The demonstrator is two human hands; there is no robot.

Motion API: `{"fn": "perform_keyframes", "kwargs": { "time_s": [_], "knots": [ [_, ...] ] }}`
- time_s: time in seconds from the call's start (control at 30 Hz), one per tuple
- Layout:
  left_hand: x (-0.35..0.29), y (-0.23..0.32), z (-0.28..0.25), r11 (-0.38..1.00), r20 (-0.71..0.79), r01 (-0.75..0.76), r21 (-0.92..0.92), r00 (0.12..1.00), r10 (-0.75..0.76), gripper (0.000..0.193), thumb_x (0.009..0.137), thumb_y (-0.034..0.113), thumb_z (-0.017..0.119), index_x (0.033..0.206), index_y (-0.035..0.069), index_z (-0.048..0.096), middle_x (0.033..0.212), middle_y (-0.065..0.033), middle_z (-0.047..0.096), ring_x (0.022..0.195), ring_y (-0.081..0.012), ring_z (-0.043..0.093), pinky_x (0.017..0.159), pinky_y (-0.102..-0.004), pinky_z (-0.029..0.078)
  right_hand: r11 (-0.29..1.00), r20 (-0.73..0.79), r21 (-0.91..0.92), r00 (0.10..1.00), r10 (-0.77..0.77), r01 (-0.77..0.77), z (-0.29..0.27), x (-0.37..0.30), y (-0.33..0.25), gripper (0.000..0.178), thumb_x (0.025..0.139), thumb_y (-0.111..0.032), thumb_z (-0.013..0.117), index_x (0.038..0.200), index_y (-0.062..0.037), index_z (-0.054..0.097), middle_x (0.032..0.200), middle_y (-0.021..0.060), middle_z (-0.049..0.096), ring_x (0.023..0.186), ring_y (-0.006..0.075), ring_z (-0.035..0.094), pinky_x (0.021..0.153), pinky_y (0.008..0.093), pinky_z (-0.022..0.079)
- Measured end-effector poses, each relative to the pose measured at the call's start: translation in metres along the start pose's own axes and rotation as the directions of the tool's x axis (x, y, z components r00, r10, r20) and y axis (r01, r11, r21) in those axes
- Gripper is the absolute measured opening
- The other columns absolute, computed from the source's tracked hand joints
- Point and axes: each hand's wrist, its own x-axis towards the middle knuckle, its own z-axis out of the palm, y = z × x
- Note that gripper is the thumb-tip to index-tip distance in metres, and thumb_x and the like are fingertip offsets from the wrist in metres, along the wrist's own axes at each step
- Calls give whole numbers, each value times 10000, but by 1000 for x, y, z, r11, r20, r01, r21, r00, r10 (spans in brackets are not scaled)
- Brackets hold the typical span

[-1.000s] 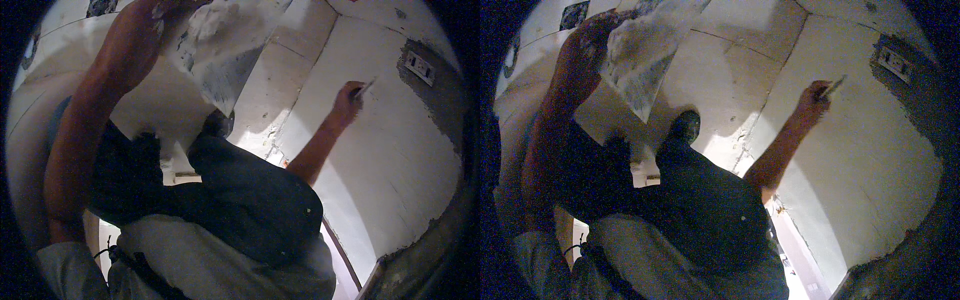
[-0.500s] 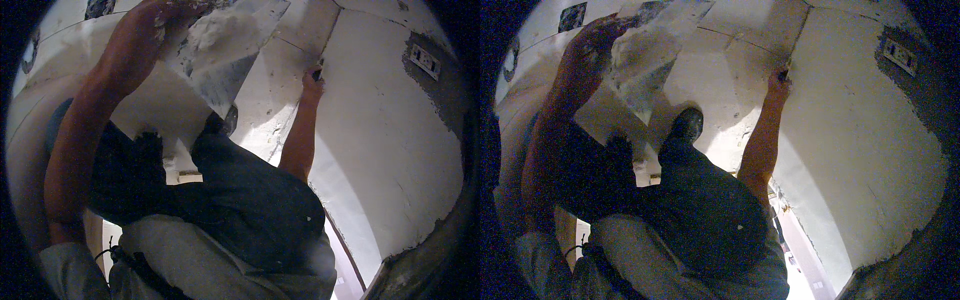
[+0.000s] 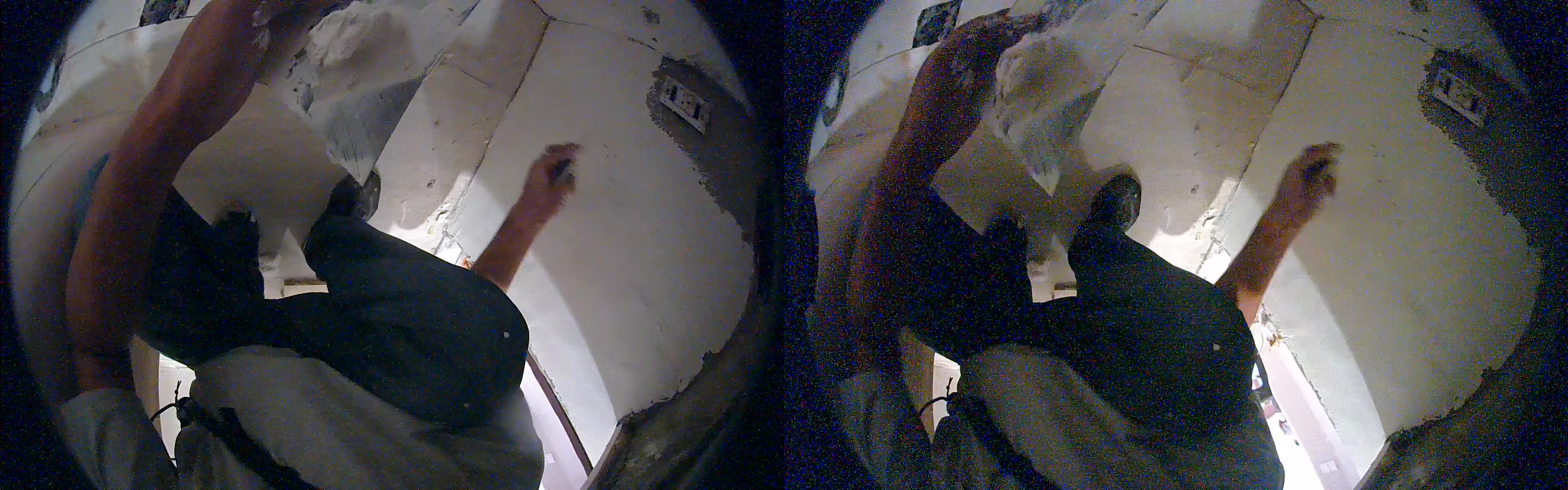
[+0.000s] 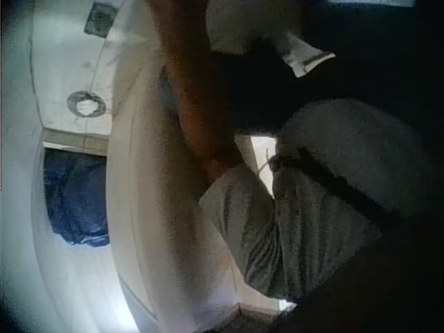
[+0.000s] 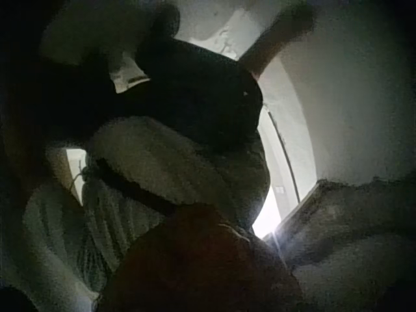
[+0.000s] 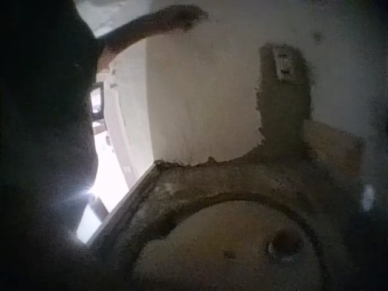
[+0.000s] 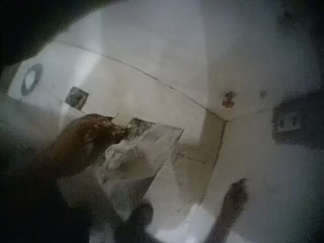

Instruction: The person scrapes and loads plaster onto putty knives, then applies and spreads the plaster along the walls, corners, and seams using the knives.

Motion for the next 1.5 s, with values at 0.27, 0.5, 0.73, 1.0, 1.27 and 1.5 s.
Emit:
{"fn": "perform_keyframes", "kwargs": {
  "time_s": [0.27, 0.5, 0.73, 1.0, 1.27, 1.5],
  "knots": [
    [-5, -8, 4, 971, -13, -237, 43, 971, 238, 186, 929, 90, 512, 1048, -16, 608, 972, -194, 622, 910, -274, 613, 785, -362, 502, 973, -363, -183, 910, -199, 140, -144, 76, -28, 263, 839, -125, 531, 977, 96, 560, 880, 233, 615, 822, 345, 626, 727, 402, 574],
    [-10, -17, 8, 984, -17, -179, -19, 984, 179, 189, 915, 68, 519, 1062, -18, 601, 1007, -191, 622, 961, -260, 608, 822, -362, 500, 978, -389, 87, 910, -140, 187, -104, 47, -41, 298, 850, -163, 512, 1056, 35, 595, 1034, 188, 624, 897, 318, 609, 791, 447, 530],
    [-3, -23, 2, 976, -23, -217, -22, 976, 217, 201, 903, 55, 528, 1079, -19, 593, 1046, -188, 621, 1014, -251, 602, 858, -360, 497, 979, -137, 165, 981, 139, -115, 49, -41, -28, 412, 836, -86, 472, 1233, -31, 567, 1202, 138, 587, 942, 234, 566, 850, 417, 508],
    [-15, -20, 7, 970, -31, -238, 39, 970, 239, 222, 921, 87, 515, 1098, -36, 570, 1092, -180, 608, 1049, -247, 585, 901, -350, 475, 898, -48, -435, 995, -89, 59, -29, 10, -7, 186, 851, -66, 562, 975, 73, 566, 957, 227, 607, 929, 308, 577, 889, 421, 487],
    [-11, -40, 11, 968, -79, -223, 117, 969, 233, 245, 936, 117, 502, 1105, -52, 557, 1123, -176, 600, 1071, -241, 573, 931, -344, 456, 875, -283, -478, 929, -240, 80, -127, 166, -39, 202, 874, -122, 528, 945, 62, 574, 869, 176, 623, 787, 303, 618, 697, 387, 550],
    [7, -52, 30, 385, 124, 152, -910, 988, -95, 299, 948, 174, 493, 1116, -66, 551, 1148, -175, 597, 1079, -258, 562, 972, -370, 423, 901, -399, -355, 831, -389, 251, -133, 192, -70, 256, 896, -189, 504, 994, 30, 592, 880, 168, 630, 800, 293, 617, 698, 423, 539]
  ]
}}
